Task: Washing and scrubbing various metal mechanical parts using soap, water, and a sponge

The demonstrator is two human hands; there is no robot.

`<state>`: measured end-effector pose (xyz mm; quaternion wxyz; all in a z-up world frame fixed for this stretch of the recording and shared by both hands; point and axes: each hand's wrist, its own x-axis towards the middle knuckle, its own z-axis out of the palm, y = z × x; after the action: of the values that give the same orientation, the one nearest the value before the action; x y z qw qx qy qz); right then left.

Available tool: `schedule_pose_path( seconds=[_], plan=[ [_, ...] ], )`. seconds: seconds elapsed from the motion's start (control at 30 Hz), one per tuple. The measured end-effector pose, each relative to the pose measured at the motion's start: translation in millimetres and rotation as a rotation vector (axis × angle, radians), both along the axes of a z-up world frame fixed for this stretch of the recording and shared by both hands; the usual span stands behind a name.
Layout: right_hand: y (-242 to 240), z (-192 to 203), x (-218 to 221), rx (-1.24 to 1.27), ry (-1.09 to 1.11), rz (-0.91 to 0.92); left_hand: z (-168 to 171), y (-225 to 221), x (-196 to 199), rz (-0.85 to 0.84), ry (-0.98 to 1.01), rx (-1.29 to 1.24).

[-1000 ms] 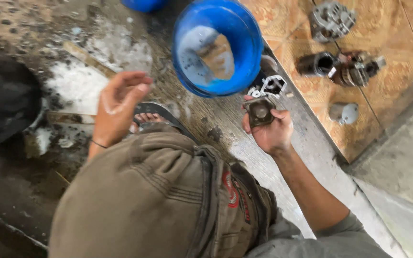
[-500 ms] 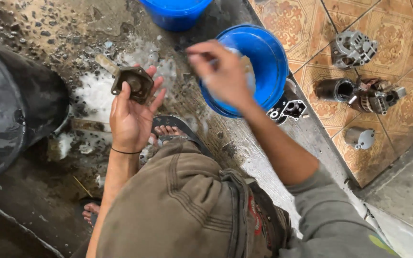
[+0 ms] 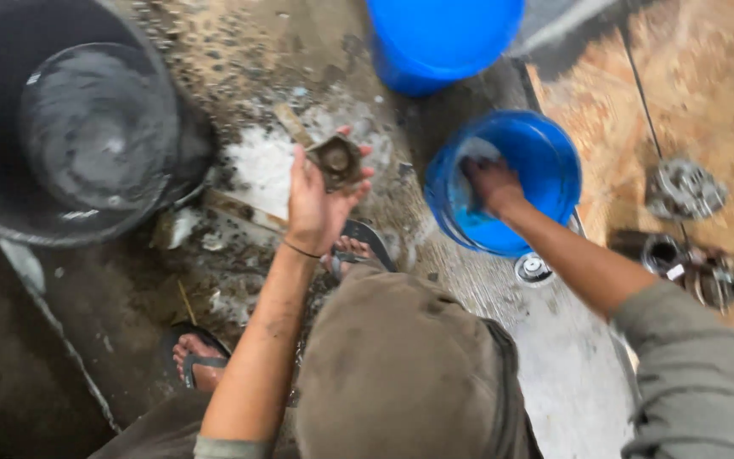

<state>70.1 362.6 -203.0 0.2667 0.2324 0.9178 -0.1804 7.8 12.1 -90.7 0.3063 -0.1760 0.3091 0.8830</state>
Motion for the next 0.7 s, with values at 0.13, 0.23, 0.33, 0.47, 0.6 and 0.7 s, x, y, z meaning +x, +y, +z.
schedule_pose_path(
  seconds=[0.13,0.23,0.33,0.47,0.6,0.7],
  plan=[
    [-8,28,7,0.028,0.033,0.239,7,-5,0,0.01,0.084,0.053],
    [4,-26,17,0.082,0.045,0.41,10,-11,3,0.025,0.134,0.049],
    [8,-2,17,0.085,-0.007,0.502,8,-13,-3,0.048,0.184,0.034],
    [25,121,23,-0.223,0.151,0.124,1,-20,-3,0.168,0.116,0.024],
    [-44,241,19,-0.405,0.337,-0.125,-13,-27,-3,0.216,0.116,0.006],
    [-86,231,2,-0.675,0.664,0.125,-14,-24,-4,0.081,0.239,-0.167]
  ],
)
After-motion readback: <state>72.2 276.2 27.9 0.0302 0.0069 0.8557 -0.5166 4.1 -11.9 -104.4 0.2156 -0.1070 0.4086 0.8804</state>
